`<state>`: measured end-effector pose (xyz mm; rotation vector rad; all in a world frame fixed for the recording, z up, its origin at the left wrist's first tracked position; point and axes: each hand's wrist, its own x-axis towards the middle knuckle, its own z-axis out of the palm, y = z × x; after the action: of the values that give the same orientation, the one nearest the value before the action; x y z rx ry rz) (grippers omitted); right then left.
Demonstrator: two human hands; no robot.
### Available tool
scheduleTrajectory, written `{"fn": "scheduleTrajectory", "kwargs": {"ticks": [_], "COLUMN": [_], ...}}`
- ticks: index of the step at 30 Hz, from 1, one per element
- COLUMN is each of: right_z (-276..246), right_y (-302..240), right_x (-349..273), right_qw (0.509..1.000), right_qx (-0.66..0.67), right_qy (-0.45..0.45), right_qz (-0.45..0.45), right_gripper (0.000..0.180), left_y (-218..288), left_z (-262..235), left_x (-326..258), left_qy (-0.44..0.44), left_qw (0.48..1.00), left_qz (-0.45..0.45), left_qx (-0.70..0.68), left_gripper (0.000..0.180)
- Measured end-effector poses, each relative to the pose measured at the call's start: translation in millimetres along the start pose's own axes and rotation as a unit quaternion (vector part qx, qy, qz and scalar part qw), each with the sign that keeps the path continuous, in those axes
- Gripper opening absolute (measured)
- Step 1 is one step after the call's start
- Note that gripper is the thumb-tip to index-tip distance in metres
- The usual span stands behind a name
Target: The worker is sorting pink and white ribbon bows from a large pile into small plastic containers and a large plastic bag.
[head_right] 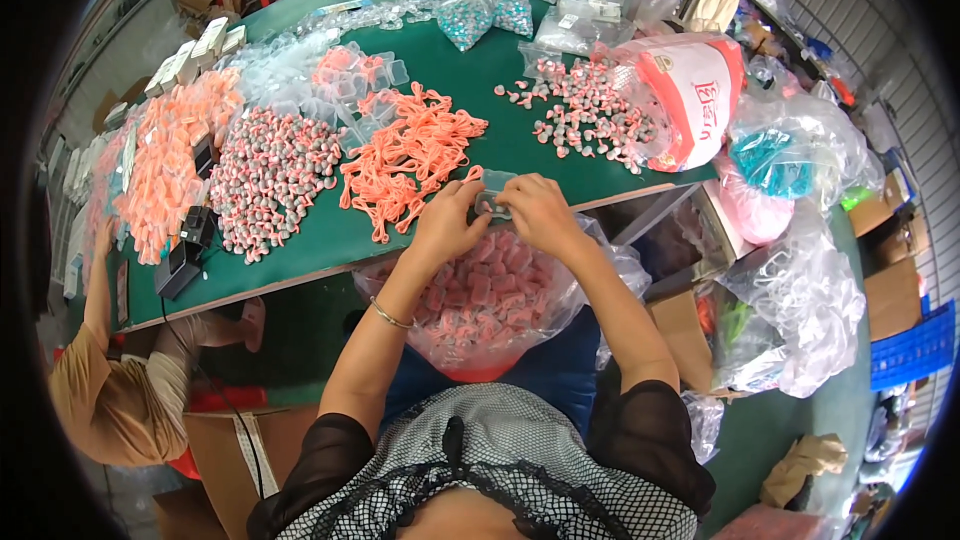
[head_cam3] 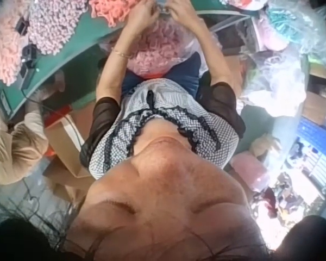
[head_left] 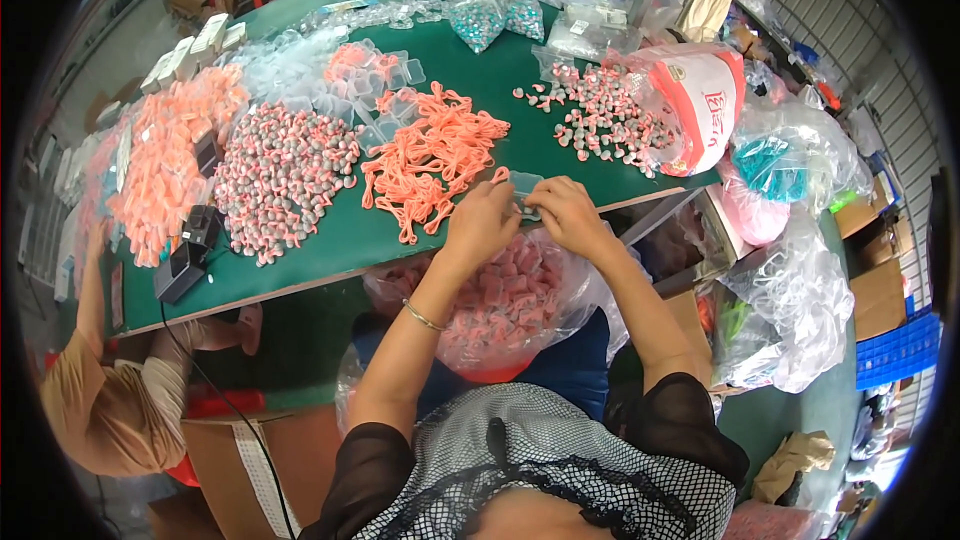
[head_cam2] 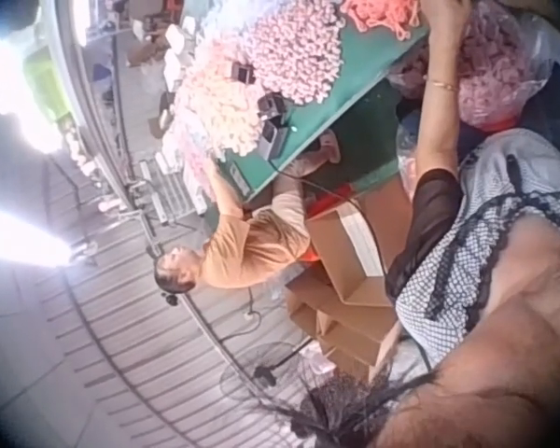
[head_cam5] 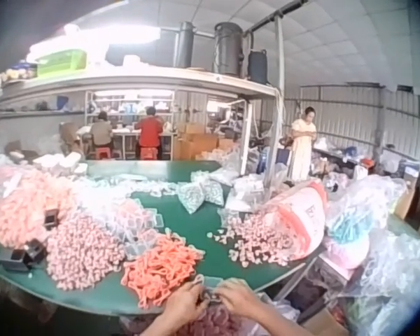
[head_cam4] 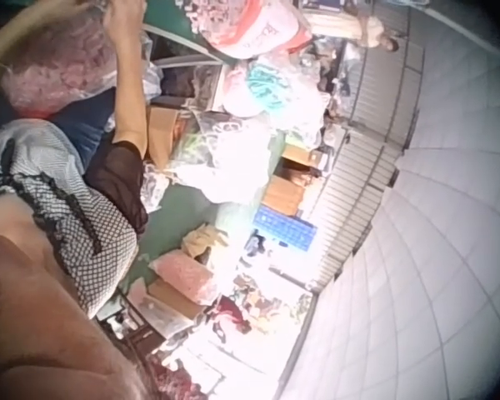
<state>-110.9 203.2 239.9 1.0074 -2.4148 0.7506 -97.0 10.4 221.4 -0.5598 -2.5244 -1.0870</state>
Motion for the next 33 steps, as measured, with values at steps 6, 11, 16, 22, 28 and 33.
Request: {"fn": "scheduleTrajectory", "kwargs": {"ticks": [6,11,16,22,28,33], "right_z": [-0.2,4.2,6.6,-1.9,34.2,29.4], "right_y": [0.3,-0.4,11.9,14.5,33.8,28.9], "right_x": [0.2,-1.2,-0.5,25.5,71.5,91.2], "right_qw": [1.000,1.000,0.992,0.997,0.987,0.961], "right_qx": [-0.012,0.012,0.104,-0.014,-0.069,-0.096], "right_qy": [-0.001,-0.003,-0.016,-0.022,-0.142,-0.256], "right_qz": [0.008,0.021,0.077,0.074,0.023,0.045], "right_gripper": [0.010,0.010,0.010,0.010,0.015,0.009], "left_y": [6.6,2.8,0.7,-0.4,0.4,-0.8], "left_z": [-6.1,-7.0,-3.5,3.5,12.7,11.3], "left_x": [1.7,1.1,1.0,-5.8,-9.8,-12.6], "left_qy": [-0.036,-0.041,-0.033,0.015,0.054,0.078], "left_qw": [0.999,0.999,0.999,0.999,0.995,0.993], "left_qz": [0.008,0.006,0.008,0.030,0.061,0.075], "left_qx": [0.031,0.026,0.022,0.030,0.063,0.057], "left_gripper": [0.040,0.041,0.040,0.036,0.037,0.038]}}
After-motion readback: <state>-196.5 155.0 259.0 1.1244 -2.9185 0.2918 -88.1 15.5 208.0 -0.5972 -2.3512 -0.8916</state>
